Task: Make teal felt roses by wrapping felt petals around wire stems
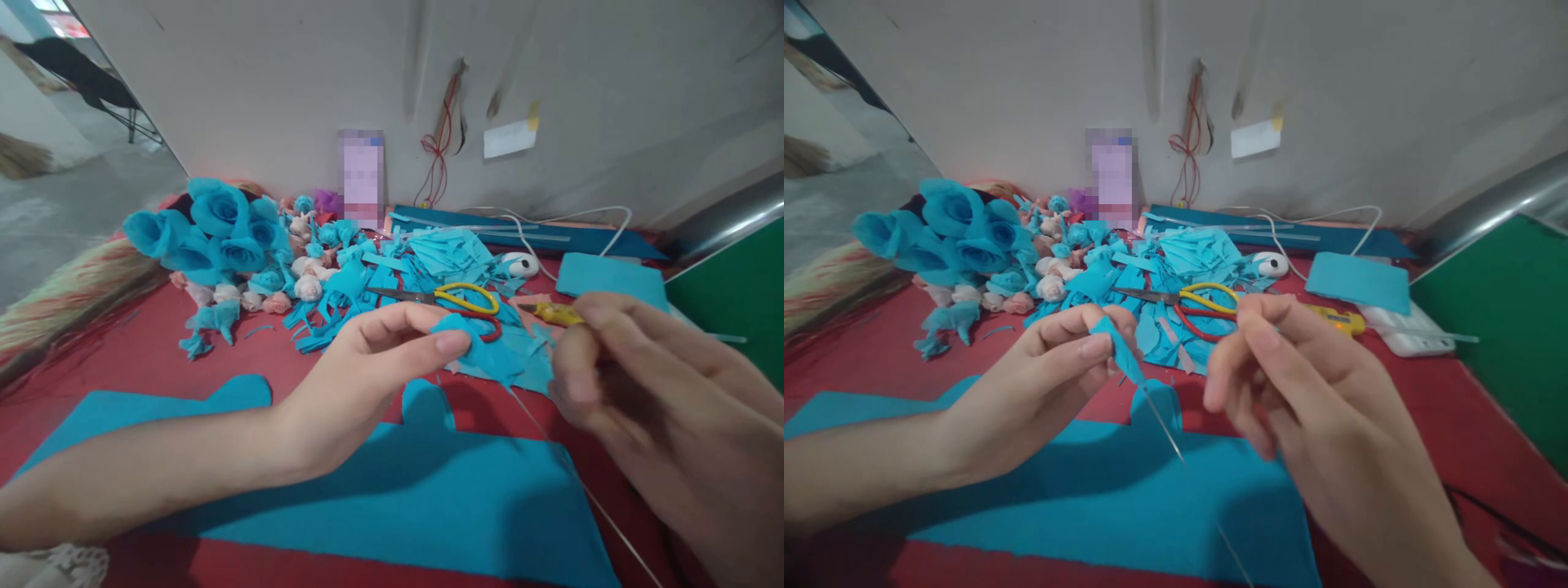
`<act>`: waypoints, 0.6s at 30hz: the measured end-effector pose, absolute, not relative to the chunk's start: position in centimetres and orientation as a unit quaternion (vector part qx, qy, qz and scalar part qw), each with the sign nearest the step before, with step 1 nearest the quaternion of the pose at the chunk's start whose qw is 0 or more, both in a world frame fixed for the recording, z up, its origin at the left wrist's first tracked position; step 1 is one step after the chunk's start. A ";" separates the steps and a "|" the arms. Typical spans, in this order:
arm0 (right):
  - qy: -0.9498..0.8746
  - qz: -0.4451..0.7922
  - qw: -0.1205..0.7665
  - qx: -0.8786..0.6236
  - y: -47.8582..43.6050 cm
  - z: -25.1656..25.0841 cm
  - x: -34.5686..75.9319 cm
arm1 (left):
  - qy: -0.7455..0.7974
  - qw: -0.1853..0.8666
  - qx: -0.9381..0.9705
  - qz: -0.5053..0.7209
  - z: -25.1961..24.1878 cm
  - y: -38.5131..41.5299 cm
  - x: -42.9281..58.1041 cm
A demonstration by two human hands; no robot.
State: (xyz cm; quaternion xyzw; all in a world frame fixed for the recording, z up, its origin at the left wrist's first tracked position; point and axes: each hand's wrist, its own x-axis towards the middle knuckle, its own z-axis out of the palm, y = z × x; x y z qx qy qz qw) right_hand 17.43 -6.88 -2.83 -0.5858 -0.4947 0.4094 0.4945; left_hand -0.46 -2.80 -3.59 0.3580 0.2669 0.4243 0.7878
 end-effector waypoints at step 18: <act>-0.735 -0.152 0.392 -0.532 -9.3 -3.6 15.2 | 0.292 0.638 0.532 0.474 -4.2 -2.4 -0.6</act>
